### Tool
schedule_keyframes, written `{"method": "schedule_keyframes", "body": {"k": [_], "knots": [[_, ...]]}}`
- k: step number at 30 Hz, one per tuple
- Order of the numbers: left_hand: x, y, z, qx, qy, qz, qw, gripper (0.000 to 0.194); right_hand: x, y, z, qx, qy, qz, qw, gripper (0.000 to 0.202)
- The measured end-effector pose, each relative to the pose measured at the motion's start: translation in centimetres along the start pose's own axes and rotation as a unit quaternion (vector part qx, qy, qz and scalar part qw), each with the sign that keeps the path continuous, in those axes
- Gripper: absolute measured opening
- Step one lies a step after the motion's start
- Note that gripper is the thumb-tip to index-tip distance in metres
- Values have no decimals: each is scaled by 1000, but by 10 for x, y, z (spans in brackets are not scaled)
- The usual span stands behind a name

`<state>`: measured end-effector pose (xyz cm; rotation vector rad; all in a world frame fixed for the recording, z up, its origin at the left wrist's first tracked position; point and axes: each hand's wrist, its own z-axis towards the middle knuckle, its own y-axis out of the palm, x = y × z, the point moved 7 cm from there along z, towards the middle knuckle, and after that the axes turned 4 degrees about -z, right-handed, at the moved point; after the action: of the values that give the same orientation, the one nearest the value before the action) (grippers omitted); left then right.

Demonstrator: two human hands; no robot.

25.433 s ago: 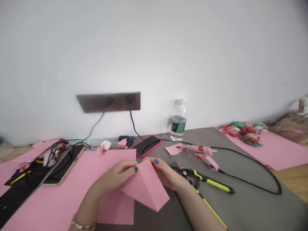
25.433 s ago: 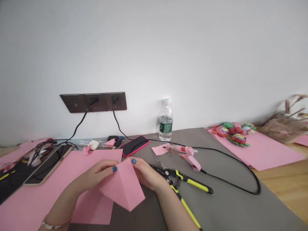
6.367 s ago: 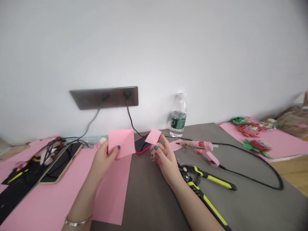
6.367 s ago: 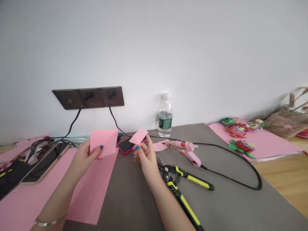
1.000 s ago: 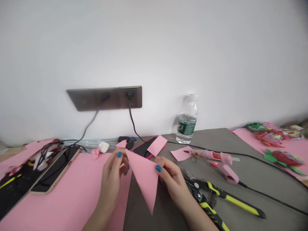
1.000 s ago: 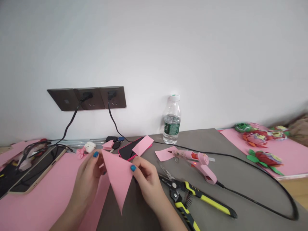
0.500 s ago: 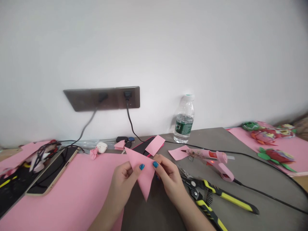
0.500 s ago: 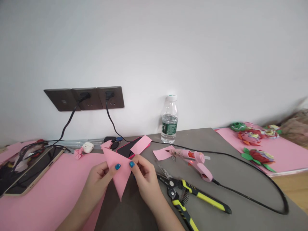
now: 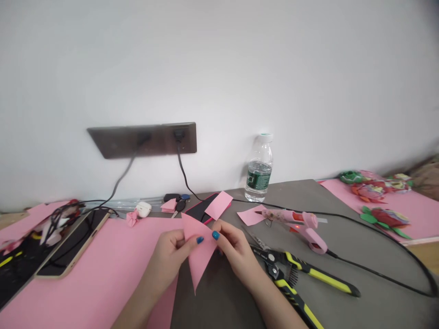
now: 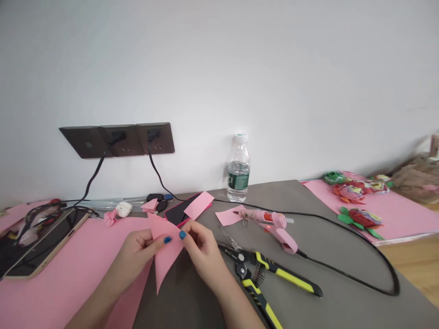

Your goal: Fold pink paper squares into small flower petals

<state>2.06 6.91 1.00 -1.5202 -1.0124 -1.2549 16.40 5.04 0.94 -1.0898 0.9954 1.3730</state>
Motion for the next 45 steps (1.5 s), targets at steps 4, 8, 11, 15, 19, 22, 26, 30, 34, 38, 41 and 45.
{"method": "schedule_keyframes", "body": {"k": [4,8,11,15,19,22,26,30,34,38,41,45], "knots": [[-2,6,-1,-31,-15,0,999,51,-1,6,-2,-39,6,-30,999,40],[3,11,-3,-43,0,-21,999,48,-1,6,-1,-42,0,-20,999,42],[7,11,-4,-14,19,-18,1000,48,-1,5,-1,-43,0,-7,999,41],[10,8,-4,7,41,31,999,50,-2,7,-2,-58,7,-6,998,42],[12,15,-7,-67,48,65,994,47,-3,10,-3,-93,29,2,995,40],[9,25,-12,-145,19,77,986,47,-1,11,-5,-117,37,3,992,39],[5,30,-16,-189,-4,95,977,50,6,8,-6,-117,42,3,992,44],[-3,31,-22,-266,-92,19,959,48,14,5,-4,-84,82,61,991,46],[-7,24,-26,-305,-150,-20,940,51,21,1,-2,-28,115,126,985,48],[-8,12,-28,-318,-165,-10,933,52,27,-7,-2,41,132,192,972,42],[-6,3,-34,-344,-181,-11,921,52,27,-9,-2,69,160,241,955,41],[-2,-14,-36,-358,-191,-19,914,49,26,-16,-4,139,197,289,926,39]]}}
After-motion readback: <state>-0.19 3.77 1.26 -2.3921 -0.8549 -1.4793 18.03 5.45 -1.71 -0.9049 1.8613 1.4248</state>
